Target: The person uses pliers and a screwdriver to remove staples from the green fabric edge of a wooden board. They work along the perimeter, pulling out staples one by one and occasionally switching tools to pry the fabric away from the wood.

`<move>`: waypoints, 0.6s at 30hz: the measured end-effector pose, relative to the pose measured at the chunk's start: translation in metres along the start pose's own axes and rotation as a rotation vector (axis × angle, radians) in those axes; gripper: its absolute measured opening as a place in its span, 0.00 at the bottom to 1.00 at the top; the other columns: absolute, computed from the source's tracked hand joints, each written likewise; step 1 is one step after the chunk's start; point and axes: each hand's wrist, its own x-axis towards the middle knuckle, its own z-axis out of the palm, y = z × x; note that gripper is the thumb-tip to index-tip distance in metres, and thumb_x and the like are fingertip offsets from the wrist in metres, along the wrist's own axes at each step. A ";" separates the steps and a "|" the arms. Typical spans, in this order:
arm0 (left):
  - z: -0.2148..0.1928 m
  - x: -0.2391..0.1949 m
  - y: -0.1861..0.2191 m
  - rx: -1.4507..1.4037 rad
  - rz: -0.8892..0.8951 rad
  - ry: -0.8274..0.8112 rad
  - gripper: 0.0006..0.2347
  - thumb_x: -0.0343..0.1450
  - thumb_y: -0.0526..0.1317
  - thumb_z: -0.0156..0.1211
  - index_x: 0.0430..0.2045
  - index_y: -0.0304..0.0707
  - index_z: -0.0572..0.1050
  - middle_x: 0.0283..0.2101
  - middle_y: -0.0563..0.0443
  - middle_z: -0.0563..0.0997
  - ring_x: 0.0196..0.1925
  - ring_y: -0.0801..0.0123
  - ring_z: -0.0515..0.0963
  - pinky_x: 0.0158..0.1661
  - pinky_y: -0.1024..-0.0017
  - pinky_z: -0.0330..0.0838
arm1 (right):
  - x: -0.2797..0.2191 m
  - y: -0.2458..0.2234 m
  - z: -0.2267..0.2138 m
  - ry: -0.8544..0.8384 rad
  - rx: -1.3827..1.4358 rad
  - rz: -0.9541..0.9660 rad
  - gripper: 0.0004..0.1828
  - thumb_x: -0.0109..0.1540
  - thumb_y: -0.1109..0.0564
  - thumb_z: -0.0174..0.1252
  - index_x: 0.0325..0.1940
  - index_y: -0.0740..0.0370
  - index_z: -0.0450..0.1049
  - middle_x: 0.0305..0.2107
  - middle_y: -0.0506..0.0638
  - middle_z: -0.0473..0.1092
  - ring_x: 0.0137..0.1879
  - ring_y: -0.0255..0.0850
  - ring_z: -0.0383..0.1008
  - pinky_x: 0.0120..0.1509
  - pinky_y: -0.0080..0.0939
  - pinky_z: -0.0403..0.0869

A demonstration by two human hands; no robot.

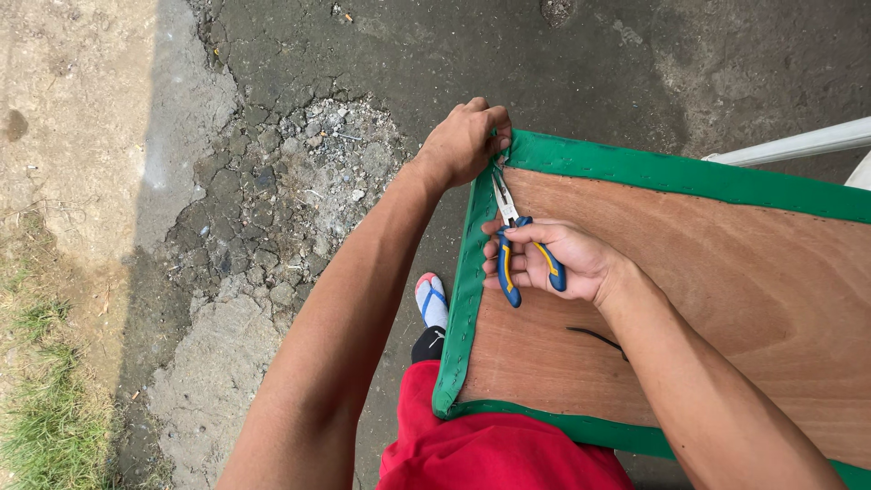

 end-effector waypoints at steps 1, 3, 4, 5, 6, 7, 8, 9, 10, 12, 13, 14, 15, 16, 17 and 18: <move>-0.001 0.000 0.001 0.000 -0.005 0.001 0.04 0.71 0.39 0.64 0.37 0.44 0.78 0.44 0.44 0.78 0.50 0.48 0.78 0.50 0.55 0.73 | 0.001 0.000 0.000 -0.015 0.008 -0.009 0.18 0.68 0.58 0.48 0.61 0.66 0.68 0.41 0.56 0.73 0.50 0.49 0.76 0.63 0.61 0.76; -0.001 -0.001 0.002 0.011 0.004 0.002 0.04 0.71 0.39 0.64 0.37 0.44 0.78 0.44 0.44 0.78 0.50 0.48 0.78 0.51 0.56 0.73 | 0.004 0.002 0.000 -0.030 0.055 -0.011 0.18 0.68 0.57 0.48 0.61 0.66 0.68 0.40 0.55 0.73 0.49 0.48 0.76 0.64 0.61 0.76; -0.001 -0.001 0.003 0.017 0.009 0.002 0.04 0.71 0.39 0.64 0.37 0.44 0.78 0.44 0.44 0.78 0.50 0.48 0.78 0.52 0.56 0.73 | 0.005 0.003 0.000 -0.037 0.079 -0.012 0.19 0.68 0.56 0.48 0.61 0.66 0.68 0.40 0.54 0.73 0.49 0.48 0.76 0.64 0.61 0.76; -0.001 -0.002 0.004 0.019 -0.006 0.002 0.04 0.71 0.39 0.64 0.36 0.44 0.78 0.44 0.44 0.77 0.51 0.49 0.77 0.51 0.56 0.73 | 0.006 0.005 0.001 -0.023 0.112 -0.028 0.17 0.68 0.56 0.48 0.59 0.65 0.68 0.39 0.54 0.72 0.48 0.47 0.76 0.61 0.58 0.76; -0.001 -0.002 0.005 0.022 -0.021 0.003 0.04 0.71 0.39 0.64 0.36 0.45 0.78 0.44 0.44 0.77 0.51 0.49 0.77 0.51 0.56 0.73 | 0.008 0.008 0.003 -0.009 0.145 -0.044 0.16 0.68 0.55 0.48 0.58 0.64 0.68 0.38 0.53 0.71 0.46 0.46 0.75 0.59 0.55 0.76; 0.000 -0.003 0.006 0.025 -0.036 0.004 0.04 0.71 0.39 0.63 0.36 0.45 0.78 0.44 0.45 0.77 0.51 0.49 0.77 0.50 0.56 0.73 | 0.010 0.010 0.005 0.005 0.177 -0.061 0.15 0.68 0.55 0.48 0.57 0.64 0.68 0.37 0.52 0.71 0.45 0.45 0.75 0.56 0.52 0.77; 0.000 -0.004 0.006 0.022 -0.033 0.011 0.04 0.71 0.39 0.63 0.37 0.45 0.78 0.44 0.45 0.77 0.51 0.49 0.77 0.51 0.56 0.73 | 0.012 0.012 0.008 -0.026 0.231 -0.073 0.12 0.68 0.55 0.48 0.54 0.62 0.67 0.35 0.51 0.69 0.43 0.44 0.73 0.53 0.50 0.76; -0.001 -0.005 0.007 0.020 -0.030 0.019 0.04 0.71 0.39 0.63 0.37 0.45 0.78 0.44 0.45 0.77 0.51 0.49 0.77 0.51 0.56 0.73 | 0.013 0.014 0.012 -0.056 0.285 -0.084 0.09 0.68 0.55 0.49 0.51 0.60 0.67 0.33 0.50 0.67 0.41 0.43 0.71 0.49 0.48 0.75; -0.001 -0.006 0.007 0.017 -0.027 0.025 0.04 0.72 0.39 0.63 0.37 0.44 0.78 0.44 0.45 0.77 0.50 0.49 0.77 0.51 0.56 0.73 | 0.015 0.018 0.016 -0.086 0.340 -0.097 0.06 0.68 0.56 0.49 0.48 0.58 0.66 0.31 0.48 0.66 0.39 0.41 0.69 0.46 0.47 0.75; 0.000 -0.006 0.008 0.003 -0.011 0.050 0.04 0.71 0.39 0.63 0.37 0.44 0.78 0.43 0.45 0.77 0.50 0.49 0.77 0.51 0.55 0.73 | 0.022 0.027 0.025 0.055 0.233 -0.139 0.04 0.68 0.55 0.50 0.43 0.56 0.65 0.28 0.47 0.64 0.36 0.40 0.67 0.41 0.45 0.72; -0.001 -0.005 0.008 -0.005 -0.002 0.062 0.04 0.71 0.38 0.63 0.37 0.44 0.78 0.43 0.45 0.77 0.49 0.49 0.77 0.51 0.55 0.73 | 0.026 0.032 0.030 0.126 0.179 -0.161 0.04 0.68 0.54 0.50 0.41 0.55 0.64 0.26 0.47 0.63 0.34 0.40 0.66 0.38 0.45 0.71; -0.001 -0.005 0.009 -0.020 -0.009 0.057 0.04 0.71 0.39 0.63 0.37 0.44 0.78 0.42 0.45 0.77 0.49 0.50 0.77 0.50 0.56 0.73 | 0.029 0.037 0.034 0.181 0.145 -0.190 0.04 0.68 0.54 0.51 0.41 0.55 0.64 0.26 0.46 0.62 0.33 0.40 0.65 0.37 0.45 0.70; -0.001 -0.004 0.010 -0.035 -0.015 0.051 0.04 0.71 0.39 0.64 0.36 0.43 0.78 0.42 0.46 0.77 0.49 0.50 0.77 0.50 0.56 0.73 | 0.033 0.042 0.039 0.237 0.111 -0.219 0.04 0.68 0.54 0.51 0.41 0.54 0.64 0.25 0.46 0.62 0.32 0.40 0.65 0.35 0.45 0.69; -0.004 -0.002 0.010 -0.049 -0.020 0.049 0.04 0.71 0.39 0.64 0.35 0.43 0.78 0.41 0.46 0.77 0.48 0.51 0.77 0.50 0.56 0.73 | 0.037 0.046 0.044 0.291 0.075 -0.249 0.04 0.68 0.54 0.51 0.41 0.54 0.64 0.24 0.46 0.62 0.31 0.39 0.65 0.34 0.45 0.69; -0.006 -0.001 0.010 -0.060 -0.009 0.046 0.04 0.70 0.39 0.64 0.34 0.43 0.79 0.41 0.46 0.77 0.48 0.51 0.78 0.50 0.56 0.73 | 0.040 0.048 0.047 0.329 0.066 -0.260 0.04 0.68 0.55 0.51 0.41 0.54 0.64 0.24 0.46 0.62 0.30 0.39 0.65 0.34 0.45 0.69; -0.008 -0.001 0.009 -0.072 -0.001 0.044 0.04 0.70 0.39 0.65 0.34 0.42 0.79 0.40 0.46 0.78 0.48 0.51 0.78 0.49 0.56 0.73 | 0.042 0.051 0.050 0.367 0.056 -0.268 0.04 0.68 0.55 0.51 0.41 0.55 0.64 0.24 0.46 0.62 0.29 0.39 0.65 0.33 0.45 0.69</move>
